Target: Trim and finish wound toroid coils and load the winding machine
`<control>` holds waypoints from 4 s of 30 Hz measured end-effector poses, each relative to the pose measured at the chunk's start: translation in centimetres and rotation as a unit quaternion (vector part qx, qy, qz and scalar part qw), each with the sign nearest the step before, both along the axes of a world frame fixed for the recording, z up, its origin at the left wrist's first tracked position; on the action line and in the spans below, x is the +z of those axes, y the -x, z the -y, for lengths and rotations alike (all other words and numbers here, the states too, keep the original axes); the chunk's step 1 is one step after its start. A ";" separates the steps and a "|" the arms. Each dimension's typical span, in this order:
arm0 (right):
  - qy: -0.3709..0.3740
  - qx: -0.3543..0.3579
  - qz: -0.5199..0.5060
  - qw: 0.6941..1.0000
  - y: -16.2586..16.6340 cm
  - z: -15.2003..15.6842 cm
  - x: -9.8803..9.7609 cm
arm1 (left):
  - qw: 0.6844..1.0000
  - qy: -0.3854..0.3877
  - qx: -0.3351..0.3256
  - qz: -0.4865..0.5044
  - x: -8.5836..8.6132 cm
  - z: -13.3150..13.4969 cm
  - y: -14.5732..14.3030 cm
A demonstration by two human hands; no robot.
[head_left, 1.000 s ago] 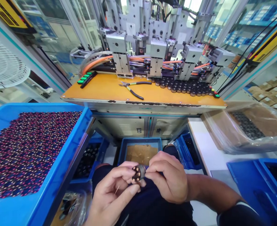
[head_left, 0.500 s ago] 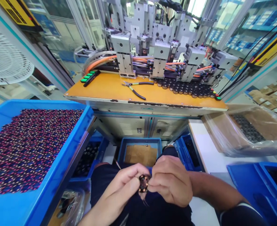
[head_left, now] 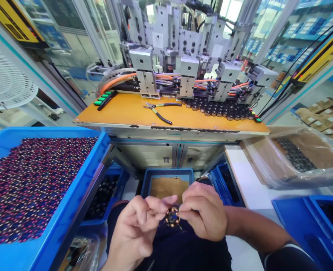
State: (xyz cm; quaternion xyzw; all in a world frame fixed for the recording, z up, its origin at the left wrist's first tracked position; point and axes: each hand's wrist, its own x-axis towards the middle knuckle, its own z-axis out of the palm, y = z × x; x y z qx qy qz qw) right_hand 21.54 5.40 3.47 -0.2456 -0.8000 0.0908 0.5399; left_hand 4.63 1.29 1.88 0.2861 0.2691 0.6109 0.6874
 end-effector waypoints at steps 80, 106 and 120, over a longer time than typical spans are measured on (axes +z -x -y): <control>0.649 0.223 -0.208 0.697 1.0 1.0 0.6 | 0.986 -0.134 0.055 -0.088 -1.5 -1.8 -0.1; 0.010 0.018 -0.053 0.998 0.2 -0.2 -1.0 | 0.799 -0.315 0.151 -0.490 -0.1 -1.3 1.0; 0.258 0.019 -0.116 0.959 -1.4 0.3 -0.8 | 0.890 -0.211 0.107 -0.390 0.4 -1.2 0.7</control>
